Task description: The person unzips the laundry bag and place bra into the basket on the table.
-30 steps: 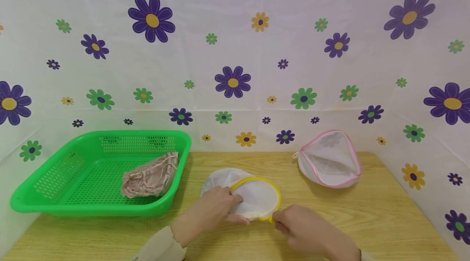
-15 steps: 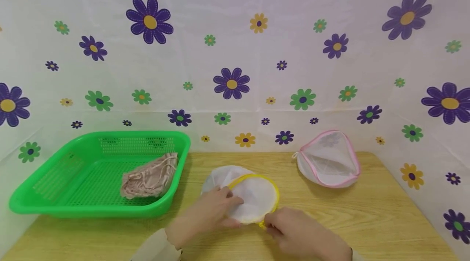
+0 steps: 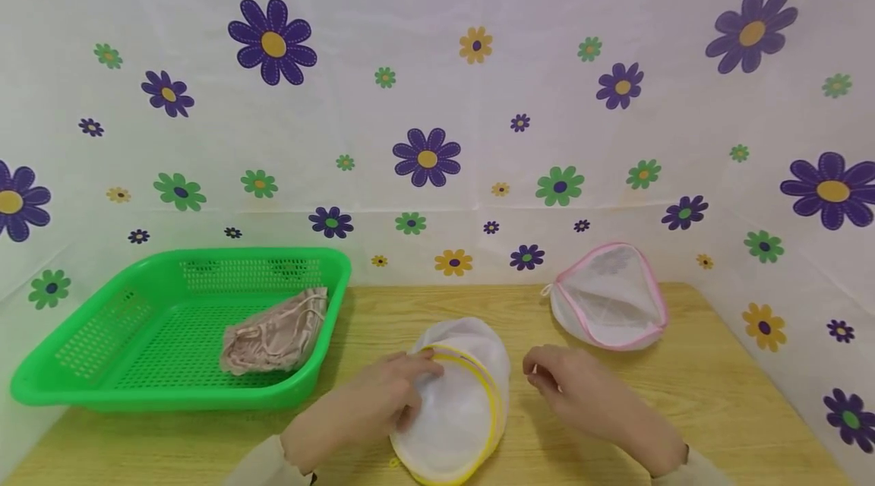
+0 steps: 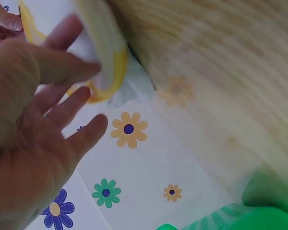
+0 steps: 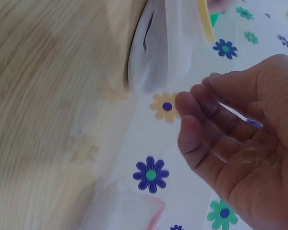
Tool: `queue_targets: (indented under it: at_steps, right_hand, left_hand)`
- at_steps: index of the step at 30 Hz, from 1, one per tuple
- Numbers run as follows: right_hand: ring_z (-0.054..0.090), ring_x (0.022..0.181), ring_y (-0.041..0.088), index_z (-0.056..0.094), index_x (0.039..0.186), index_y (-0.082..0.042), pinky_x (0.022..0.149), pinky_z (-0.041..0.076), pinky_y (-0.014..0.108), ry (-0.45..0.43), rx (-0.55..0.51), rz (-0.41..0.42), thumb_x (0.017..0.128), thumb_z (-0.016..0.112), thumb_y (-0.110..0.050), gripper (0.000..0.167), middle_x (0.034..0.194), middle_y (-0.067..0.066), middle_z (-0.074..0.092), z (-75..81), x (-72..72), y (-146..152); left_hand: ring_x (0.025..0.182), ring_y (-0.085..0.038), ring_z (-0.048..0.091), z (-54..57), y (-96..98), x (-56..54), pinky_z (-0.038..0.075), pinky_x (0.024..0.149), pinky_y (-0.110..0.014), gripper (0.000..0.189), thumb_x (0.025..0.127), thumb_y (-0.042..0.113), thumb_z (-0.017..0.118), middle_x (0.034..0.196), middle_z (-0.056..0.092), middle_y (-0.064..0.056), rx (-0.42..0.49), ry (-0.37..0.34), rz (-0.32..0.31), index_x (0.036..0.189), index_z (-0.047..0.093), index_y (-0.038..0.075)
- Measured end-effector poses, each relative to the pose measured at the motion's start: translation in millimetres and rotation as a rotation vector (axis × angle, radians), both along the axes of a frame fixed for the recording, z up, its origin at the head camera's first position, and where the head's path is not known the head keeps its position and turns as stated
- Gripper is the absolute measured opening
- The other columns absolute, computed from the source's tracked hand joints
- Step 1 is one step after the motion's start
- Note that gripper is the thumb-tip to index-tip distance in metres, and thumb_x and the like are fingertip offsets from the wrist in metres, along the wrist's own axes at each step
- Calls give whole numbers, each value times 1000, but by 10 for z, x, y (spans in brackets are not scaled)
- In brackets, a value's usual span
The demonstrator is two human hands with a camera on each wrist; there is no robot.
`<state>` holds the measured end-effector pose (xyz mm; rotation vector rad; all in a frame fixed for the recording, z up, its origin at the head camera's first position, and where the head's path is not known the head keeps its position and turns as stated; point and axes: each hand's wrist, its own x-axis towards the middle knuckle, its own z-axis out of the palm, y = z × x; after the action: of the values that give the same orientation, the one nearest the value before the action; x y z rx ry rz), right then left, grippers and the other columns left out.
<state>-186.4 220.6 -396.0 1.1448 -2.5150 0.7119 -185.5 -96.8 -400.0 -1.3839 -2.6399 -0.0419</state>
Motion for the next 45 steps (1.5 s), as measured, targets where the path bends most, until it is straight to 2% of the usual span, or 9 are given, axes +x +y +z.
queue_targets:
  at_steps: [6,11,16,23,25,30,35,39,45]
  right_hand:
    - [60,79,1,68,95,-14,62,48,13,82,-76,82,83,75,8,26,92,-7,68,9,-21,-301]
    - [63,81,7,71,98,-9,70,51,12,137,-96,155,81,71,14,28,97,-2,71,-24,-67,-528]
    - [55,71,1,76,97,-11,63,48,15,120,36,3,86,75,2,17,87,-5,62,-73,-60,-592]
    - [55,60,13,74,92,-10,53,47,26,94,308,-372,82,77,0,14,72,0,59,-61,-51,-555]
    - [63,66,16,74,95,-11,57,52,28,149,277,-357,77,80,4,24,78,1,65,-51,-59,-565]
    - [70,88,19,72,92,-10,73,58,24,245,70,-33,76,83,2,23,104,6,71,-90,-109,-685]
    - [67,97,25,68,88,-8,83,57,36,182,173,-139,82,79,-6,13,106,8,69,-170,-124,-757]
    - [62,102,27,67,92,-10,89,54,45,244,309,-241,78,85,-20,25,104,6,66,-222,-126,-743]
    - [62,105,32,71,102,-8,92,54,48,365,356,-210,71,89,-20,38,109,9,66,-310,-178,-687]
  left_hand:
    - [97,-29,66,39,31,62,58,75,-36,22,84,3,73,119,61,-16,198,-37,250,103,62,7]
    - [74,-29,62,42,-27,77,51,59,-37,42,84,0,72,90,63,-17,247,-225,442,121,52,2]
    - [63,-14,51,3,-102,37,42,54,-26,31,84,-13,58,70,57,-5,395,-345,360,110,53,4]
    - [80,-12,64,81,-107,-66,51,64,-21,18,93,-7,56,100,64,-9,588,-588,288,97,51,10]
    - [85,-15,68,91,-99,-89,57,68,-26,18,94,-8,53,111,63,-12,666,-703,289,96,49,10]
    - [95,-25,71,81,-83,-106,64,76,-38,18,90,-13,49,116,59,-16,817,-839,283,94,46,4]
    - [103,-30,69,25,-75,-143,63,76,-39,21,86,-18,44,102,55,-12,828,-814,263,91,43,3]
    - [97,-23,69,-14,-105,-191,60,75,-31,28,81,-21,45,94,60,-7,774,-688,243,85,41,5]
    - [89,-11,65,-16,-213,-242,54,78,-25,34,74,-18,56,90,70,1,626,-485,192,76,41,12]
